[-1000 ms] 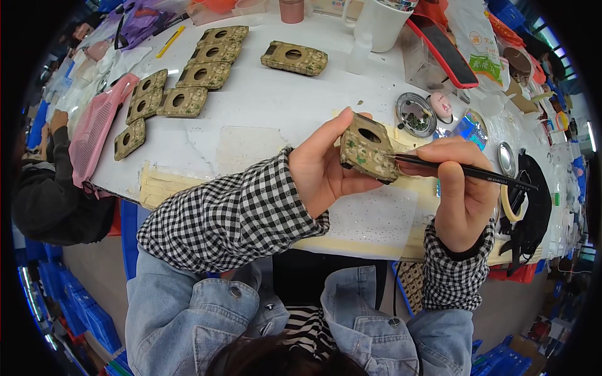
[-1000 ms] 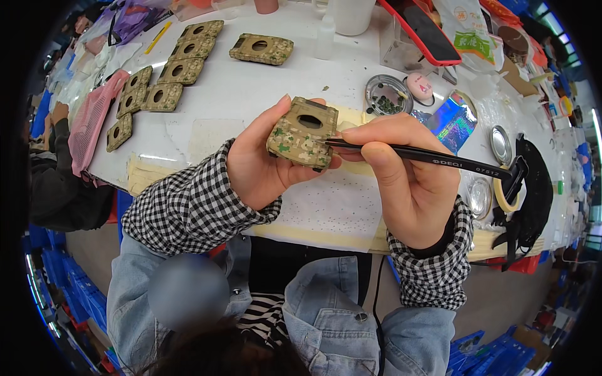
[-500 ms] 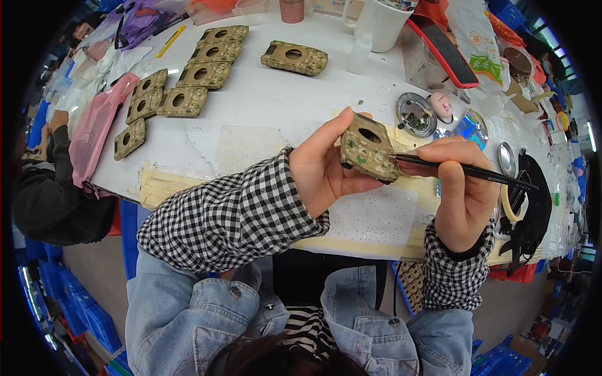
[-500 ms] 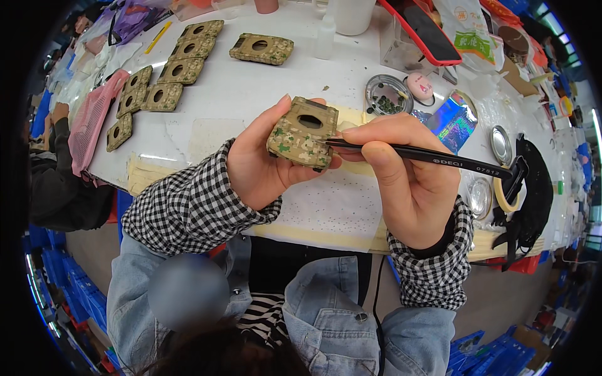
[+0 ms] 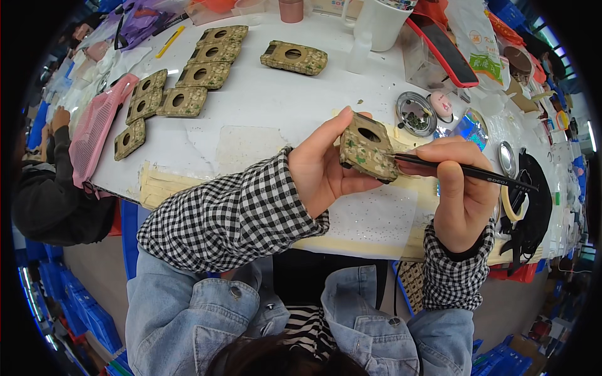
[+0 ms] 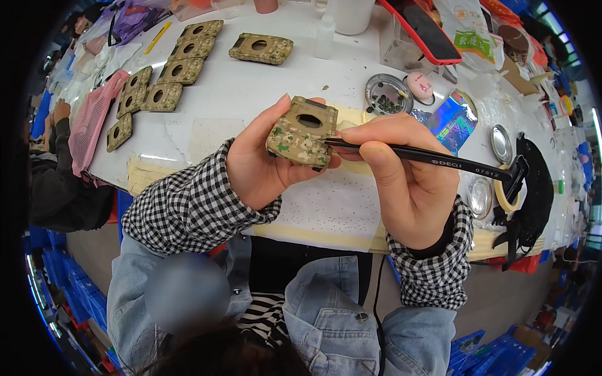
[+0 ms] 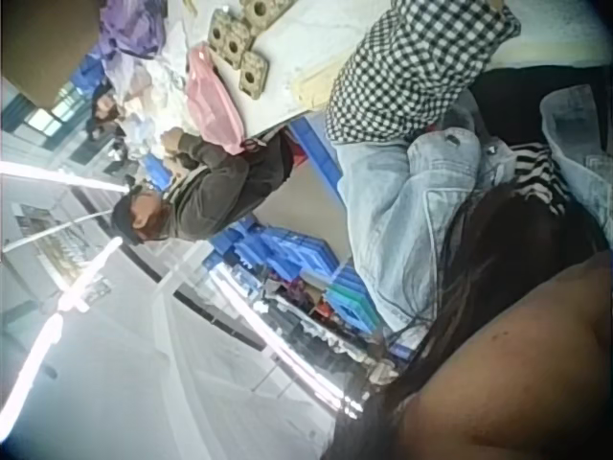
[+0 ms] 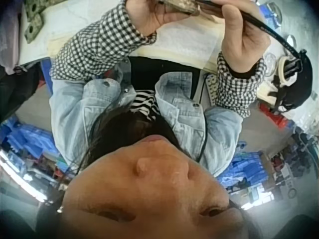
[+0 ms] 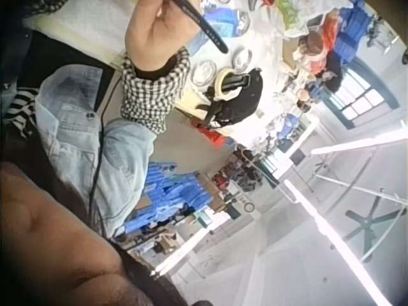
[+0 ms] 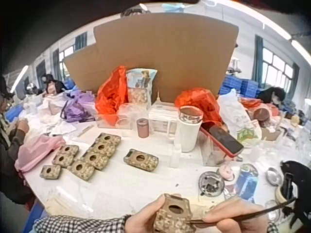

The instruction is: The person is assembling and detailing a camouflage toy tank model using tweezers and a brush.

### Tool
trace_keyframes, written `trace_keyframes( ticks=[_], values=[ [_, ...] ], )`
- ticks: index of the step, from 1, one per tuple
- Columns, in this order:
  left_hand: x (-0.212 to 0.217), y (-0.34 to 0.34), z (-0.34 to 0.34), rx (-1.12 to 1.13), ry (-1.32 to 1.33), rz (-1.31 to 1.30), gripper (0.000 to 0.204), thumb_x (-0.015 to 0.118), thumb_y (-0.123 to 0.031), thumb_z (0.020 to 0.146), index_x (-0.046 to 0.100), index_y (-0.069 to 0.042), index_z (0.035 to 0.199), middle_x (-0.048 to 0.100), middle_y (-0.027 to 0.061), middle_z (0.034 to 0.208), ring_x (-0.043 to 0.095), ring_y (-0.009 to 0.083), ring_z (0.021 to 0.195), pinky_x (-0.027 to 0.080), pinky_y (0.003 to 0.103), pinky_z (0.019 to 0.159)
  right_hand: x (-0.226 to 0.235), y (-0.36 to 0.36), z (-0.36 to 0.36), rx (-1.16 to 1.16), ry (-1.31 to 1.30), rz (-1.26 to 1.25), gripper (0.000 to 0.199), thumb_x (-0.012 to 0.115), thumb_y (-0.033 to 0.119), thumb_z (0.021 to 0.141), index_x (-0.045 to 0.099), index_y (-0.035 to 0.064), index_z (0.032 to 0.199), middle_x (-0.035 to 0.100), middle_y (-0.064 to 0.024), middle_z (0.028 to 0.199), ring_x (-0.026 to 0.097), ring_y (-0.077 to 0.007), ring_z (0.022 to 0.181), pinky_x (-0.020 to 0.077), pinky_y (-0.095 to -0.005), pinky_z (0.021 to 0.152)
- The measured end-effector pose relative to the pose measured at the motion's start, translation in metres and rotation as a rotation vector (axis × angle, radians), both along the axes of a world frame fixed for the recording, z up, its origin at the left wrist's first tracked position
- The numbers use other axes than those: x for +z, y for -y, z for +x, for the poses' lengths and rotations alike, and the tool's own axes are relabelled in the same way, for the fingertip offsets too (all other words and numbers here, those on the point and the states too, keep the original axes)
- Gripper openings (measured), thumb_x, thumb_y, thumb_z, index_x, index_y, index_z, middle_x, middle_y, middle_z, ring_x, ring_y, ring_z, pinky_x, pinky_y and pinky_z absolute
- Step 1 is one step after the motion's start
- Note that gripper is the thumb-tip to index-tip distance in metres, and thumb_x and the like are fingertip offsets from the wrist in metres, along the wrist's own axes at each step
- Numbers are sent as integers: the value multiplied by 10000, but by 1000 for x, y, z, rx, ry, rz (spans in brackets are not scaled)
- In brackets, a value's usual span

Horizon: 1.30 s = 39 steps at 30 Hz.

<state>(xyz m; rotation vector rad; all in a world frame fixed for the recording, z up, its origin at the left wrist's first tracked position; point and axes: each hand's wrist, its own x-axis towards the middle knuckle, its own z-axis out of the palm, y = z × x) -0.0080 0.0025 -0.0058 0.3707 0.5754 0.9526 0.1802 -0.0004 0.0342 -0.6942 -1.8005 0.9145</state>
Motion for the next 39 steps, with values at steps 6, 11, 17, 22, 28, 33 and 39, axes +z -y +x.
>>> trace_keyframes(
  ticks=[6, 11, 17, 22, 28, 33, 39],
  values=[
    [-1, 0, 0, -5, 24, 11, 447, 307, -376, 961, 403, -59, 1260, 550, 206, 1136, 607, 338, 952, 549, 344, 789, -1, 1, 1, 7, -29, -59, 204, 474, 109, 926, 556, -67, 991, 575, -137, 946, 603, -183, 880, 514, -271, 774],
    [-1, -1, -1, -8, 37, 9, 448, 311, -379, 959, 411, -58, 1255, 546, 215, 1138, 603, 348, 955, 552, 344, 790, -4, 1, 1, -41, -133, -82, 254, 443, 160, 945, 530, -67, 1014, 580, -143, 955, 634, -206, 849, 518, -280, 771],
    [-7, -3, -3, -1, 122, -7, 445, 320, -389, 956, 428, -60, 1236, 547, 235, 1114, 596, 353, 973, 552, 345, 799, -3, -2, 6, -115, -155, -3, 321, 408, 226, 960, 509, -62, 1062, 606, -129, 846, 647, -211, 804, 524, -280, 733],
    [-9, -6, -4, 57, 147, -15, 446, 328, -397, 953, 445, -50, 1207, 552, 244, 1098, 600, 345, 971, 560, 337, 784, -4, -2, 0, -217, -139, 3, 258, 413, 178, 958, 509, -40, 1057, 607, -101, 822, 612, -156, 751, 511, -261, 709],
    [-4, -6, -2, 98, 139, -41, 445, 335, -395, 951, 452, -31, 1178, 559, 252, 1079, 608, 342, 951, 569, 332, 760, -6, -2, 4, -212, -64, -54, 166, 452, 130, 940, 493, -15, 1009, 590, -73, 833, 586, -123, 761, 478, -248, 722],
    [-6, -6, -3, 95, 171, -49, 436, 344, -387, 951, 450, -30, 1177, 556, 261, 1073, 608, 351, 946, 570, 335, 760, -10, -4, 3, -193, -61, -28, 158, 469, 123, 932, 496, -14, 1004, 571, -59, 830, 561, -109, 772, 456, -239, 731],
    [-7, -7, -3, 94, 162, -41, 422, 364, -373, 947, 452, -33, 1181, 556, 256, 1076, 610, 354, 934, 562, 345, 778, -16, -10, 16, -363, 259, 193, 152, 407, 119, 946, 473, -19, 952, 539, -83, 843, 558, -127, 768, 435, -231, 724]
  ],
)
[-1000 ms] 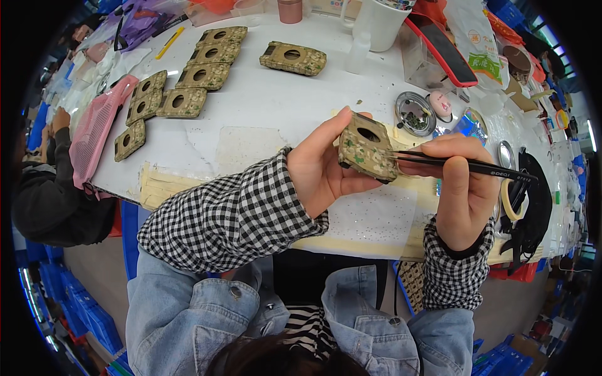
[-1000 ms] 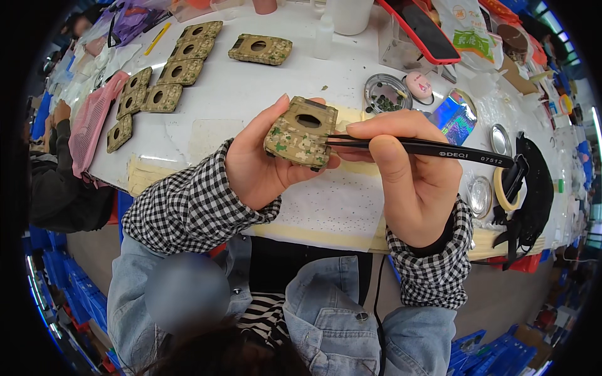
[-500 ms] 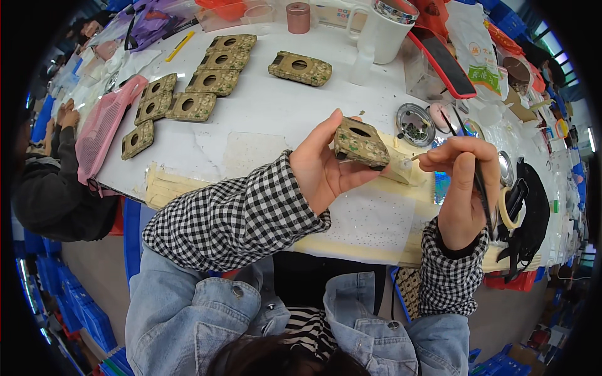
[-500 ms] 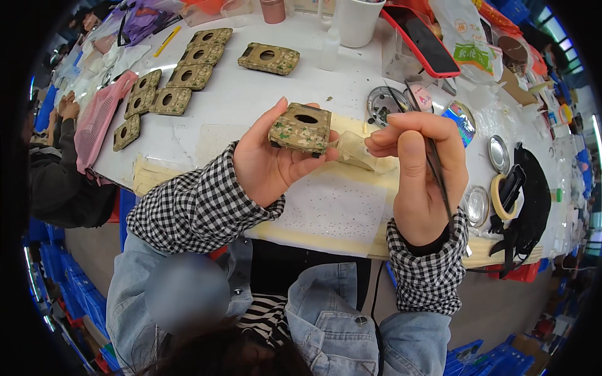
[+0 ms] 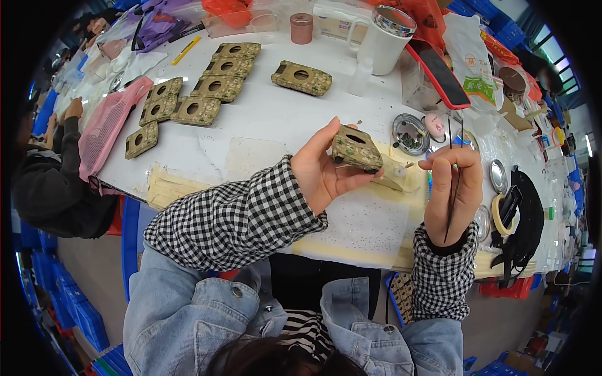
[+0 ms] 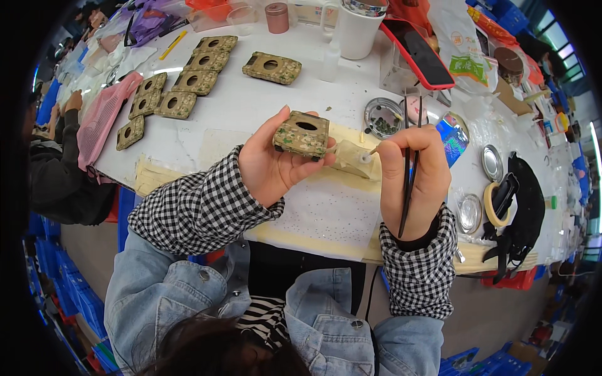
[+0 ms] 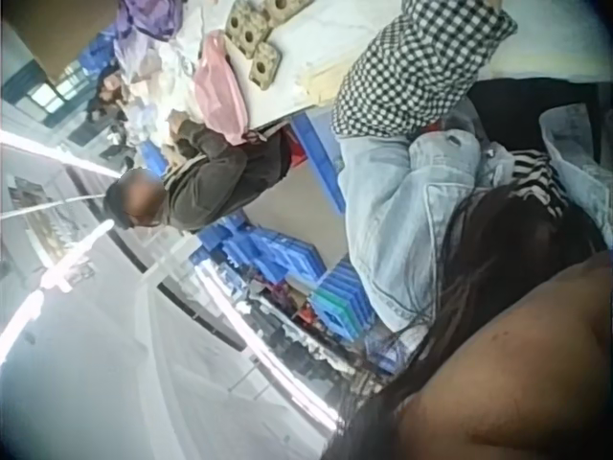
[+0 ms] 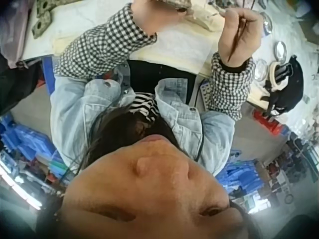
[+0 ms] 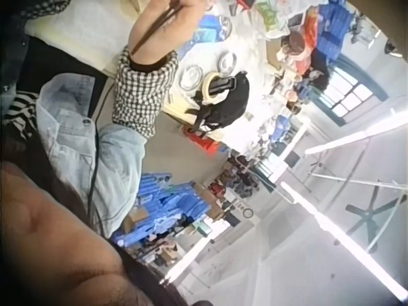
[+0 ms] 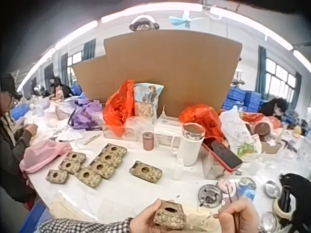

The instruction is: The person is assembling and detailing a camouflage toy tank model using tweezers and a brush.

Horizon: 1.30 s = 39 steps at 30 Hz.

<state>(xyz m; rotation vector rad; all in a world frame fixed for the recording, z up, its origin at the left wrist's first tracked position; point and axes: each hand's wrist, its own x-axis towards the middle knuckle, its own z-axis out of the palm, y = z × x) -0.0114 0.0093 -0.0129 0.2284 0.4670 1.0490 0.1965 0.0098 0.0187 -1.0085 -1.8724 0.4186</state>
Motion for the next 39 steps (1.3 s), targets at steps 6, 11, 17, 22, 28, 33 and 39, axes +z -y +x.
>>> trace_keyframes(
  ticks=[6, 11, 17, 22, 28, 33, 39],
  values=[
    [5, -3, -1, -14, -126, 70, 410, 345, -345, 948, 457, -47, 1207, 551, 240, 1125, 611, 332, 924, 533, 374, 807, 1, -6, 7, -64, 50, 93, 118, 471, 65, 901, 552, -21, 909, 546, -82, 800, 528, -146, 726, 407, -239, 672],
    [10, -6, -1, -7, -108, 109, 448, 307, -341, 953, 433, -25, 1244, 528, 252, 1167, 627, 253, 840, 545, 320, 706, 2, -8, 13, -63, 160, 134, 103, 609, 1, 788, 629, 6, 889, 603, -108, 781, 541, -224, 723, 425, -291, 670],
    [2, -9, -3, -43, -68, 170, 464, 305, -328, 948, 384, -17, 1284, 508, 222, 1204, 558, 276, 1038, 551, 314, 653, -8, -10, 14, -13, 283, 115, 212, 682, 9, 709, 631, 29, 914, 608, -78, 759, 541, -237, 768, 438, -318, 712],
    [2, -9, 0, -30, -79, 224, 493, 318, -331, 939, 346, -19, 1320, 491, 202, 1225, 483, 292, 1152, 569, 324, 635, -10, -10, 9, -27, 260, 130, 157, 684, 6, 708, 624, 22, 852, 611, -82, 762, 547, -244, 767, 444, -325, 701],
    [1, -10, 0, -71, -68, 276, 510, 332, -330, 930, 324, -22, 1336, 490, 205, 1225, 497, 290, 1137, 577, 324, 634, -10, -10, 9, -42, 264, 124, 123, 683, -6, 705, 614, 13, 805, 611, -90, 769, 558, -249, 768, 448, -320, 695],
    [0, -10, 1, -72, -47, 273, 508, 328, -334, 929, 328, -24, 1331, 500, 237, 1202, 566, 280, 1034, 573, 322, 626, 0, -5, 10, -85, 209, 153, 109, 660, -26, 730, 606, -2, 821, 601, -120, 782, 561, -239, 744, 439, -301, 692],
    [3, -7, 0, -169, -23, 230, 506, 304, -346, 932, 338, -34, 1328, 527, 280, 1143, 638, 249, 774, 559, 310, 611, 21, 16, 1, -5, -96, 112, 117, 575, -42, 794, 578, -25, 910, 576, -126, 832, 530, -186, 768, 408, -271, 727]
  ],
)
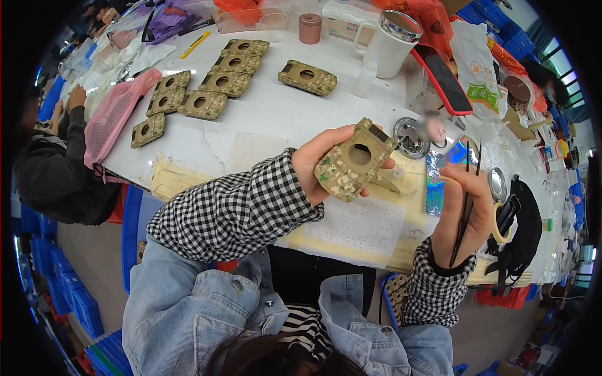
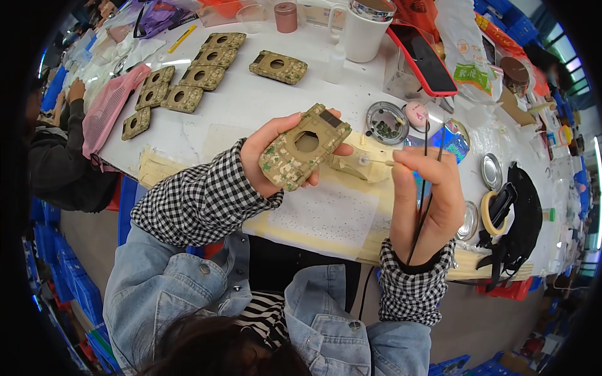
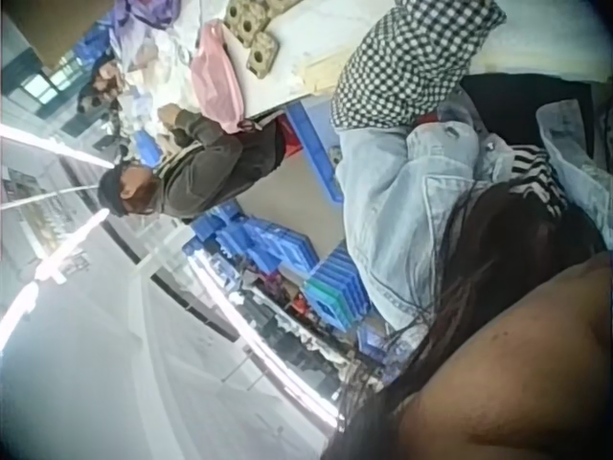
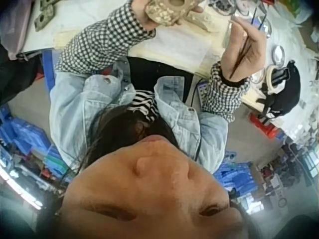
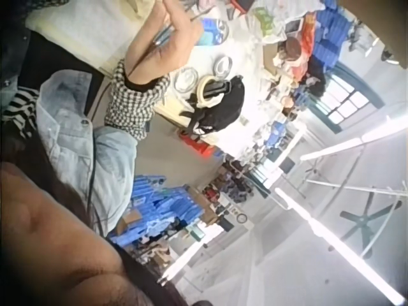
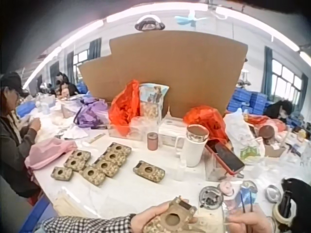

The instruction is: The person is assembling and detailing a camouflage toy tank model using tweezers and a brush.

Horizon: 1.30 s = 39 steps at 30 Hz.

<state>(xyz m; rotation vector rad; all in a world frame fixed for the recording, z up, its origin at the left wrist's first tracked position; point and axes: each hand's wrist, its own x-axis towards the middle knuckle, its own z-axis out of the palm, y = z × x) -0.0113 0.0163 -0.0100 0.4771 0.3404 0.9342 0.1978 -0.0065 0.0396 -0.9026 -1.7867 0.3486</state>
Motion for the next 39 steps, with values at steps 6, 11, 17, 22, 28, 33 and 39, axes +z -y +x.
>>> trace_keyframes(
  ticks=[6, 11, 17, 22, 28, 33, 39],
  values=[
    [4, 4, 3, -18, -55, 1, 505, 311, -357, 929, 363, -36, 1315, 566, 198, 1114, 634, 219, 789, 557, 303, 602, -6, 4, -21, 250, -137, -153, 77, 552, 6, 847, 547, -11, 922, 597, -125, 882, 530, -174, 819, 403, -271, 763],
    [0, 5, 1, -4, -76, 4, 498, 318, -357, 925, 385, -38, 1301, 581, 142, 1073, 625, 204, 813, 556, 306, 595, -10, 3, -32, 279, -148, -183, 79, 561, -9, 839, 549, -6, 917, 601, -120, 884, 543, -181, 836, 417, -277, 768],
    [0, 6, 2, 0, -83, -7, 496, 317, -358, 926, 390, -38, 1297, 575, 134, 1091, 622, 193, 829, 556, 308, 597, -13, 1, -31, 264, -98, -162, 99, 586, -23, 813, 554, 2, 903, 601, -120, 879, 548, -190, 804, 419, -278, 753],
    [1, 5, 2, -4, -85, -13, 495, 313, -358, 928, 387, -39, 1299, 577, 131, 1090, 622, 188, 830, 556, 307, 601, -14, 0, -31, 245, -41, -116, 112, 602, -17, 800, 560, 6, 902, 605, -124, 878, 557, -203, 799, 424, -286, 743],
    [1, 5, 2, -8, -80, -8, 491, 312, -353, 929, 387, -39, 1298, 580, 129, 1083, 622, 186, 820, 555, 306, 599, -14, 0, -31, 227, -20, -101, 110, 607, -17, 794, 565, 10, 892, 608, -121, 873, 567, -212, 798, 433, -294, 740],
    [2, 6, 2, -1, -91, -28, 493, 313, -356, 928, 388, -37, 1297, 581, 131, 1080, 623, 187, 803, 553, 306, 595, -13, 1, -32, 215, -16, -98, 112, 610, -18, 789, 571, 13, 889, 608, -121, 870, 569, -212, 803, 433, -291, 745],
    [4, 7, 1, 7, -104, -25, 500, 312, -361, 926, 386, -35, 1297, 588, 137, 1058, 627, 206, 751, 552, 303, 587, -14, 1, -32, 249, -92, -153, 96, 578, 12, 834, 547, -2, 923, 602, -126, 874, 572, -194, 812, 438, -282, 751]
  ],
)
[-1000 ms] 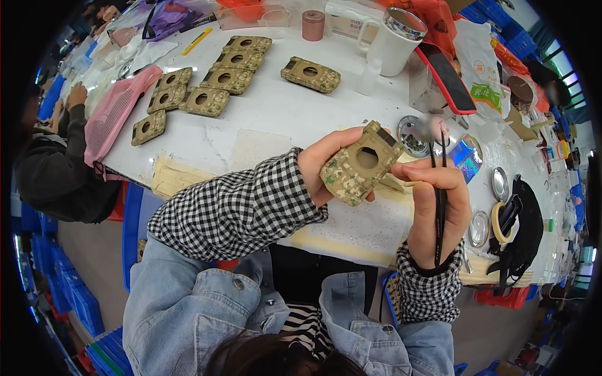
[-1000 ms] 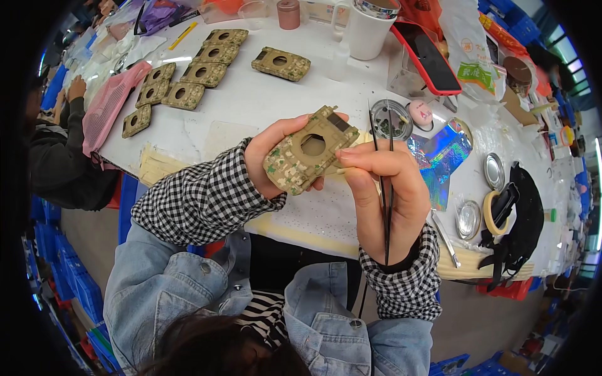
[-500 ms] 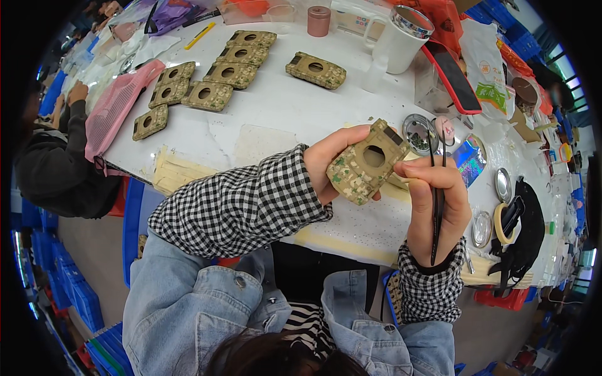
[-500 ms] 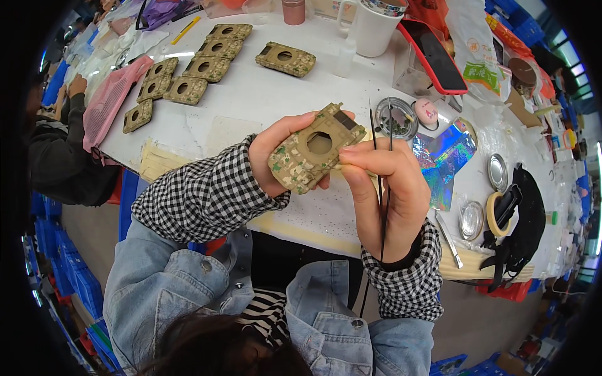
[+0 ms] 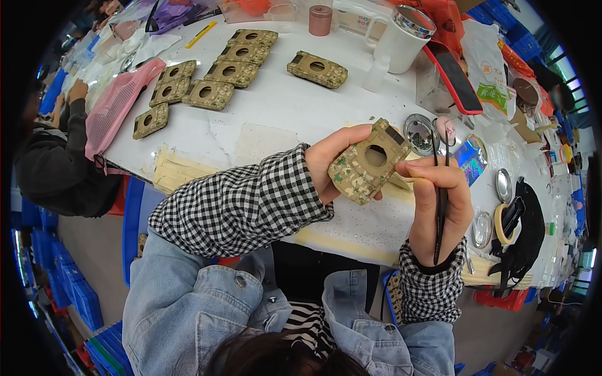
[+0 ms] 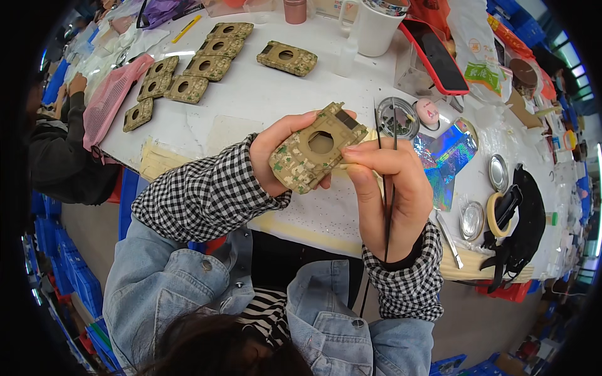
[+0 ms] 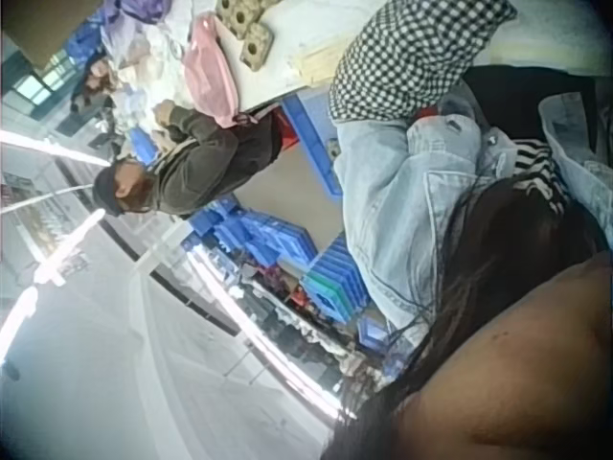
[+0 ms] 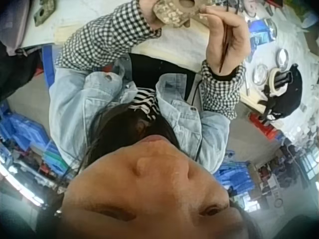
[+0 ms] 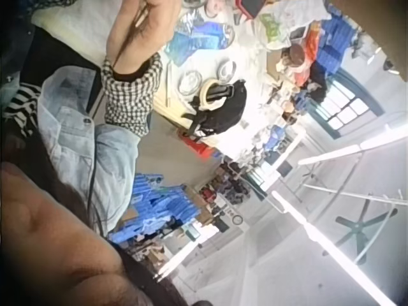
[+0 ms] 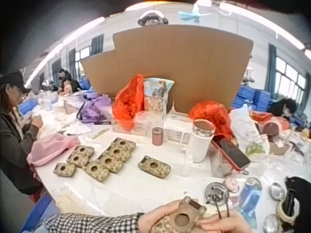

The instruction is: The person is assembling and detailing a camouflage toy tank model using tweezers and a brush.

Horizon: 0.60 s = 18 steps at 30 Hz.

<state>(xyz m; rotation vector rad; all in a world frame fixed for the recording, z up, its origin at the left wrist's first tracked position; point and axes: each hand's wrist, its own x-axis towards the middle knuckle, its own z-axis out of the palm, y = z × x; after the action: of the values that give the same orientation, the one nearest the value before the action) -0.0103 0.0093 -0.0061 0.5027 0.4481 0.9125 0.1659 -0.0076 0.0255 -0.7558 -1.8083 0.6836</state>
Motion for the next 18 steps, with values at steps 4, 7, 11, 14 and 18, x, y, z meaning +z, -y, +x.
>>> trace_keyframes(
  ticks=[4, 7, 11, 14, 18],
  values=[
    [1, -2, 0, -4, 55, 17, 494, 302, -347, 931, 379, -28, 1299, 566, 209, 1104, 633, 232, 778, 557, 311, 597, 1, 1, 7, -65, -242, -116, 93, 515, 63, 892, 522, -17, 938, 588, -130, 898, 580, -174, 814, 446, -277, 768],
    [1, -5, -3, 47, 86, -11, 490, 297, -338, 934, 378, -16, 1294, 539, 261, 1138, 633, 255, 815, 560, 316, 610, -1, -4, 21, -257, -176, -45, 83, 506, 52, 892, 533, -23, 917, 593, -118, 863, 584, -170, 783, 463, -272, 707],
    [6, -9, -9, 168, 112, -1, 484, 296, -326, 933, 389, 6, 1273, 521, 291, 1152, 633, 257, 779, 549, 302, 600, -5, -12, 37, -431, 293, 187, 55, 583, -20, 817, 564, -20, 868, 592, -128, 836, 580, -205, 762, 455, -282, 685],
    [8, -12, -13, 239, 86, 18, 478, 297, -321, 931, 400, 12, 1259, 518, 294, 1156, 628, 240, 684, 530, 287, 576, -9, -16, 31, -429, 407, 283, 108, 630, -50, 753, 578, -12, 838, 587, -144, 827, 573, -248, 747, 453, -297, 671],
    [8, -21, -20, 265, 104, 18, 494, 301, -333, 929, 400, 32, 1247, 507, 298, 1172, 619, 223, 624, 519, 281, 562, -17, -21, 28, -397, 513, 322, 143, 660, -34, 717, 583, -5, 834, 579, -142, 813, 560, -284, 760, 445, -338, 683]
  ],
)
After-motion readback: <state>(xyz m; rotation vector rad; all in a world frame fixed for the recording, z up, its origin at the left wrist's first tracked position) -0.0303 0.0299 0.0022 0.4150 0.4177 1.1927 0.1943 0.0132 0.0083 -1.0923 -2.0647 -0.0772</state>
